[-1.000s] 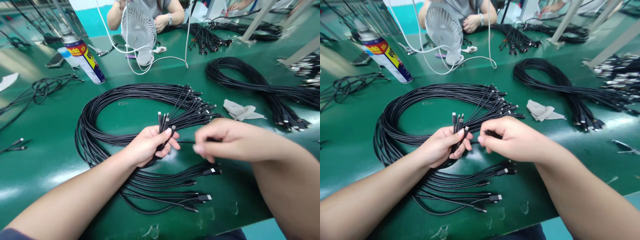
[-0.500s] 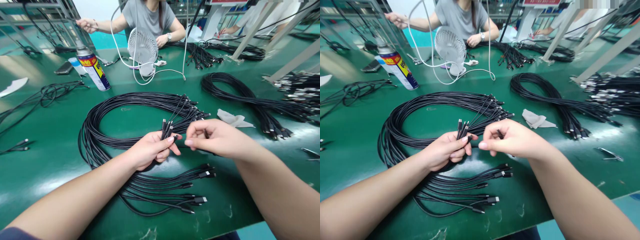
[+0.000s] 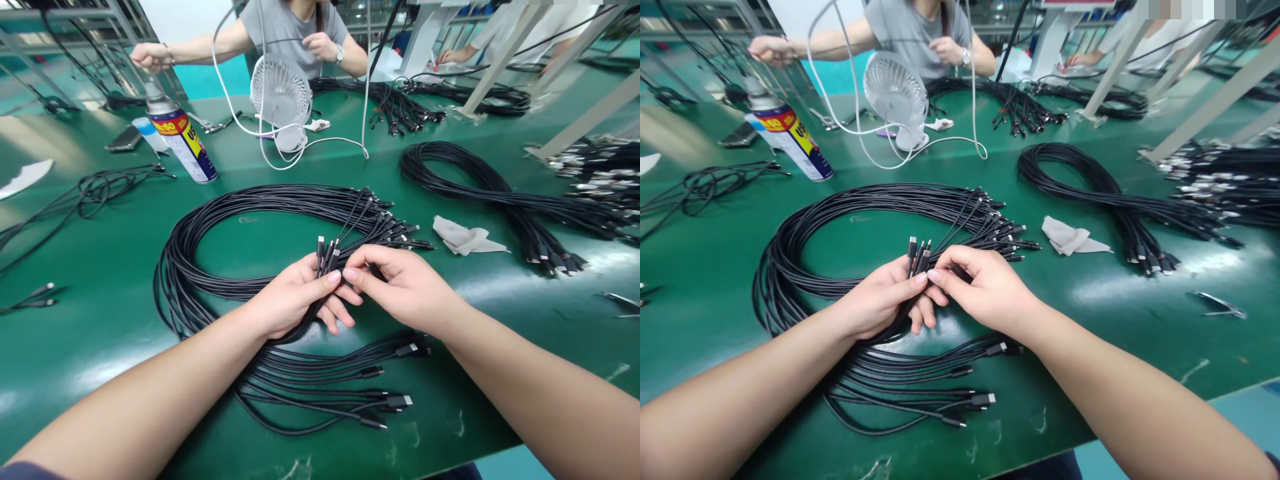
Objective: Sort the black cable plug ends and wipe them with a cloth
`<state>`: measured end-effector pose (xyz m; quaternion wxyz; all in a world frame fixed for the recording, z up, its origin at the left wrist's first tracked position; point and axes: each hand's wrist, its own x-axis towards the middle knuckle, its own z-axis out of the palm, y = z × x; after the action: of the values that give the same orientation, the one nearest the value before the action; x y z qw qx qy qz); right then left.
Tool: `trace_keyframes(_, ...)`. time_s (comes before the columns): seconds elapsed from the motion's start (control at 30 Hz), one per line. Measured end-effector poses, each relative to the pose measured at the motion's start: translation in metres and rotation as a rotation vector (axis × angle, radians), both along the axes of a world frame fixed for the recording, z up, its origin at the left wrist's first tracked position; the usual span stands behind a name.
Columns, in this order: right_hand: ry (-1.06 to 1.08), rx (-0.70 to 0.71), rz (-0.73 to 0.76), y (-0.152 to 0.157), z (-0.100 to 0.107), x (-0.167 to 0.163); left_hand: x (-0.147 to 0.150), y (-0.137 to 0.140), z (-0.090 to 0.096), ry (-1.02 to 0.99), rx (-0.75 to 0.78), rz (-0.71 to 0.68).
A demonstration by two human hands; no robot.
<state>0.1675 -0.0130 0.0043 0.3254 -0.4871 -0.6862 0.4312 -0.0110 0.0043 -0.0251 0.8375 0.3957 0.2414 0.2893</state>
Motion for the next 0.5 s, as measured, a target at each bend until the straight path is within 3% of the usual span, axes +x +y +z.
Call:
trace_keyframes(0.3,-0.092,-0.012,-0.074,0.009,-0.004,0.006,-0.005,0.004,0.005,0.053,-0.133,-0.014)
trace_keyframes(0.5,-0.011,0.097,-0.114,0.000,0.008,0.006,-0.003,0.003,0.007,0.182,-0.038,-0.036)
